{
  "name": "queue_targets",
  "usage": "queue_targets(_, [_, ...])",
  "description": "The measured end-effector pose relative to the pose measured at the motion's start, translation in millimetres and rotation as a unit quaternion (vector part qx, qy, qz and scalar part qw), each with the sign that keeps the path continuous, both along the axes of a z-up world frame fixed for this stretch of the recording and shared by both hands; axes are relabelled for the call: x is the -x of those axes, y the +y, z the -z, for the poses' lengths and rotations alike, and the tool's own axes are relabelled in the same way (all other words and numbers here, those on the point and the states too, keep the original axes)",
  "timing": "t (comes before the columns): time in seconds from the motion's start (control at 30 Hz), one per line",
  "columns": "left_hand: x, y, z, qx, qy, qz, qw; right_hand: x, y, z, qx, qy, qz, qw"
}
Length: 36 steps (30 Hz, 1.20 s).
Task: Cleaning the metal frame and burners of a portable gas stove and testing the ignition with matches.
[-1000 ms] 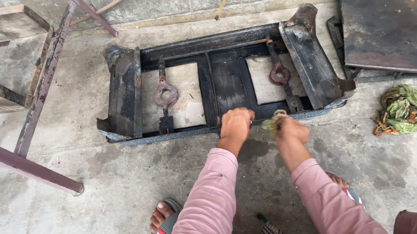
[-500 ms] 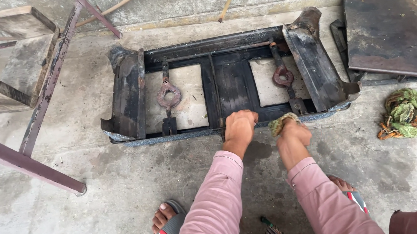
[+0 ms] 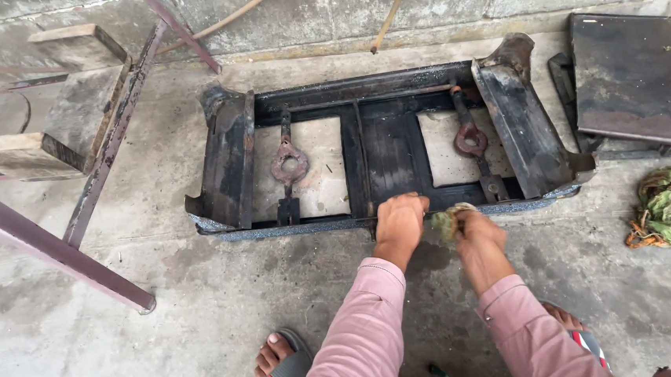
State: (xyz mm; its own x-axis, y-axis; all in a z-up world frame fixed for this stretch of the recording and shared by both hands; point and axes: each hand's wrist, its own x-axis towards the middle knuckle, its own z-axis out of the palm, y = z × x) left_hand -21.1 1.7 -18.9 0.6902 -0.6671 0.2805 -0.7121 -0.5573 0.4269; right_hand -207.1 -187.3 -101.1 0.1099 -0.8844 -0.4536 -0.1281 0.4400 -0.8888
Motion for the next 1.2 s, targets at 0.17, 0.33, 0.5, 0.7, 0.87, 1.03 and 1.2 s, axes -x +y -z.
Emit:
queue_targets(0.17, [2.6,0.5,2.8,0.011,0.002,-0.002,1.0,-41.2,21.2,-10.5,-0.007,-0.003,0.0,1.0])
queue_targets(0.33, [-0.8,-2.9,5.3,0.011,0.0,-0.012,1.0,-102.5,51.3,-21.1,-0.02,-0.013,-0.002,1.0])
queue_targets(0.5, [-1.9,-9.0,11.7,-0.043,-0.019,0.005,0.999,-113.8,55.7,-12.4,-0.035,-0.024,0.003,0.999])
queue_targets(0.7, [5.0,-12.7,12.9,-0.061,-0.015,-0.004,0.998,-124.3,64.8,5.6,-0.056,-0.034,-0.002,0.998])
queue_targets(0.87, [2.2,-15.2,22.0,-0.041,-0.018,-0.001,0.999,-132.9,54.0,31.7,-0.067,-0.046,-0.011,0.997])
queue_targets(1.03, [-1.8,-9.1,16.1,-0.001,-0.041,0.005,0.999,-141.5,71.7,6.9,-0.031,-0.016,0.033,0.999])
queue_targets(1.2, [-0.9,-8.3,16.5,-0.04,-0.021,0.014,0.999,-124.1,61.0,-23.1,0.056,0.087,0.136,0.985])
